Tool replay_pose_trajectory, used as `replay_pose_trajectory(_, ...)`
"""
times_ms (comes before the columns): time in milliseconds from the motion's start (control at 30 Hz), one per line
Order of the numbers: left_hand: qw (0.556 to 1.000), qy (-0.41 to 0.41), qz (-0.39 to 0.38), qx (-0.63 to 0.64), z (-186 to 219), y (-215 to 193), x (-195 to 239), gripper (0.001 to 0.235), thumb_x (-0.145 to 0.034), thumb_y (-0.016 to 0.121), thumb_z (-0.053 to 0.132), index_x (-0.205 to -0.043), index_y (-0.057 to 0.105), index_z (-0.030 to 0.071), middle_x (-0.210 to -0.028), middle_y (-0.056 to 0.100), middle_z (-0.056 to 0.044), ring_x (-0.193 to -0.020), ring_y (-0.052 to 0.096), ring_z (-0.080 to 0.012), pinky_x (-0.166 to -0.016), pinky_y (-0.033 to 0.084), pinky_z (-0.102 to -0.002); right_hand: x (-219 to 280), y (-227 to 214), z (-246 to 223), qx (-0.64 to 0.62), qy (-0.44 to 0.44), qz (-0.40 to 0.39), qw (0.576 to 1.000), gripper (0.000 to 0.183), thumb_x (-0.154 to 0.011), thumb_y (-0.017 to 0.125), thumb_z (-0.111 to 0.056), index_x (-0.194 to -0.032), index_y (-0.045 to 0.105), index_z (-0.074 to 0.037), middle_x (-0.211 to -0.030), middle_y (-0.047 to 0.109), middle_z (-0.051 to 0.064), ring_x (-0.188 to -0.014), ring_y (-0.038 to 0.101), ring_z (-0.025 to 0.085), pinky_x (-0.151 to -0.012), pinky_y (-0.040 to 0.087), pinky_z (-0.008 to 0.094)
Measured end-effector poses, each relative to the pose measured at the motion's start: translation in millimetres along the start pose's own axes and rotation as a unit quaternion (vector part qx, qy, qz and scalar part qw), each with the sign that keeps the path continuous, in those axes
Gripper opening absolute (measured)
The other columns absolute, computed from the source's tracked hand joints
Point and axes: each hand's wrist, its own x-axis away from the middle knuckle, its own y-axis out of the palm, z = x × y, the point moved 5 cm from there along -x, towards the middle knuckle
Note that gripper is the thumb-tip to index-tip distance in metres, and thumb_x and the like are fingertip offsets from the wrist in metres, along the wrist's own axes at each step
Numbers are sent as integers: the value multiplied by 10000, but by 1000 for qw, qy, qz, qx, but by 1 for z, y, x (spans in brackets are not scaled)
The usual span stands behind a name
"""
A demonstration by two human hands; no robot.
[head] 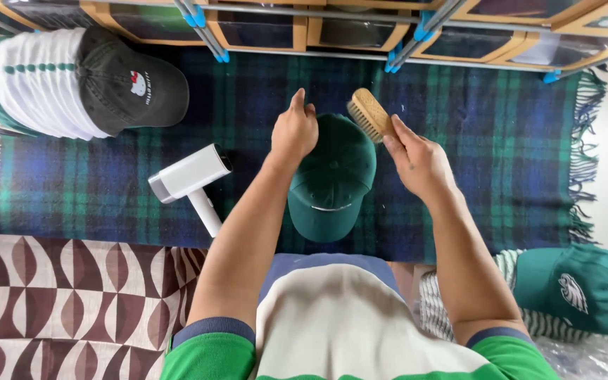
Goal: The person uses a brush to clean the exterior and interior of a green baseball cap placed on a table. The person rotates the cap to access different sections and brushes the brim, panels, and inner lining thoroughly.
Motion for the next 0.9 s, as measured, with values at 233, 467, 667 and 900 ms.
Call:
replay_pose_trajectory(233,970,85,226,-29,-3,-4,21,273,-1057,455,179,-1315,499,104,-746,724,-168,-702,753,-386,-632,619,-495,-51,13,11,-64,42,-135,988,386,-1076,547,-370,-1372,668,-154,-1197,716,189,-1114,644,450,-953,512,575)
replay_pose_trajectory(467,812,523,248,-72,28,-4,92,255,-961,628,342,-1088,735,149,-1151,693,-67,-1169,651,-294,-1000,492,-444,-73,6,-6,-110,106,-179,972,401,-1047,582,-470,-1371,677,-252,-697,691,96,-744,696,252,-768,561,447)
replay_pose_trajectory(667,792,548,265,-37,18,0,99,272,-956,630,310,-1121,753,132,-1233,660,-115,-1204,614,-354,-1096,434,-521,-81,21,26,-76,127,-216,965,432,-1036,559,-465,-1380,667,-226,-892,694,147,-837,655,325,-750,541,429)
replay_pose_trajectory(900,859,441,245,-93,14,-3,96,519,-927,677,419,-1310,668,69,-1374,591,-128,-1350,518,-328,-1170,342,-491,-48,29,20,-15,217,-339,915,418,-1007,437,-319,-1198,726,-85,-546,630,212,-421,620,340,-480,580,475)
